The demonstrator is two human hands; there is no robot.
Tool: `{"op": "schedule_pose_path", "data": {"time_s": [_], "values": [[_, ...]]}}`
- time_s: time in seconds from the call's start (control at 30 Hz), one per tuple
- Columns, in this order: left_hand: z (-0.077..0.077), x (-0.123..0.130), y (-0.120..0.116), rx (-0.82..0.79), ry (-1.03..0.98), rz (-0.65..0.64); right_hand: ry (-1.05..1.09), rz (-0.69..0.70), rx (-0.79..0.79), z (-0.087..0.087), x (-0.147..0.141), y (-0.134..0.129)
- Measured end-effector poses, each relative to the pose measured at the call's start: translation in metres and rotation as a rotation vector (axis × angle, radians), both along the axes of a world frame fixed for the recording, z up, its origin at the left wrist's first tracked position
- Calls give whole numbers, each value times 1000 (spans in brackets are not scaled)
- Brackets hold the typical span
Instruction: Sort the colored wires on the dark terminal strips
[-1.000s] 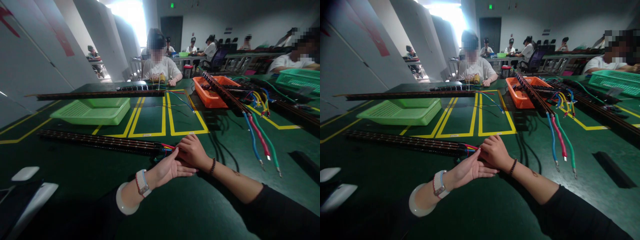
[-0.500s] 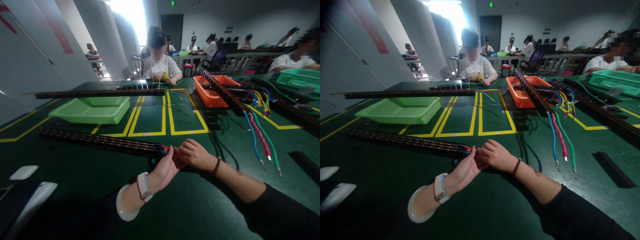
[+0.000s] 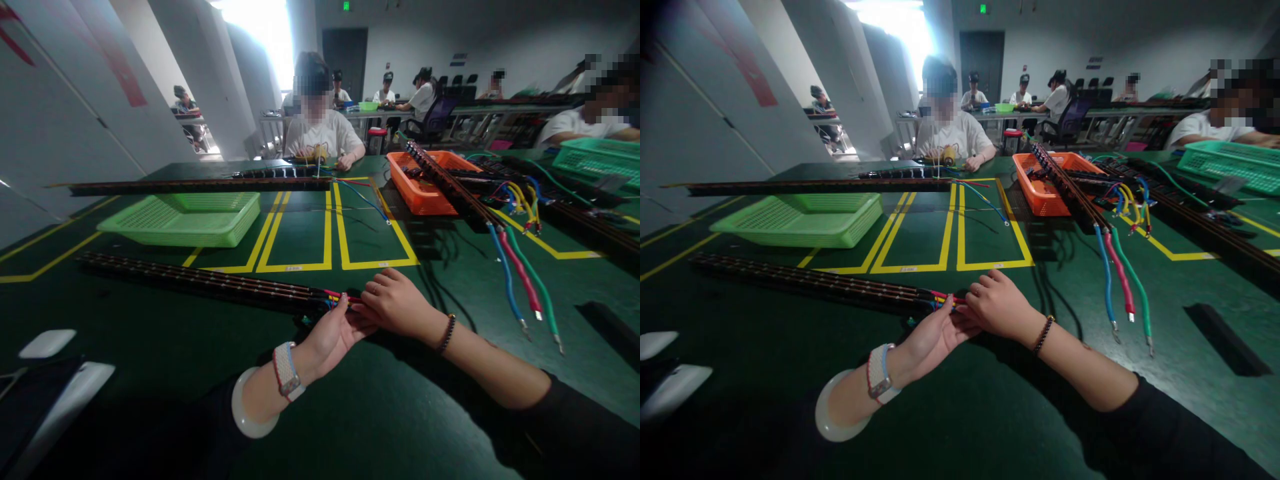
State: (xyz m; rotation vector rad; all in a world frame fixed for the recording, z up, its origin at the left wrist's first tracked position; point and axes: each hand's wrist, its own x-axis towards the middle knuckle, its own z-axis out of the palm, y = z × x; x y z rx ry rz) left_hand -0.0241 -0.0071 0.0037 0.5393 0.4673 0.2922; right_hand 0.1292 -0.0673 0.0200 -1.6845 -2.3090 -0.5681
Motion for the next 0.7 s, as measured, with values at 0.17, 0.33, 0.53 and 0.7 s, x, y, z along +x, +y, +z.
{"op": "schedule_pose_path", "data": {"time_s": [0.17,0.33,0.53,0.7], "values": [[-1,0,1,54,24,-44,252,-94,-203,-1,3,4],[-1,-1,2,91,31,-88,697,-163,-533,-6,16,7],[6,-3,-1,152,77,-99,769,-154,-384,-19,23,12],[2,-4,1,146,45,-136,674,-112,-107,-31,28,23]]}}
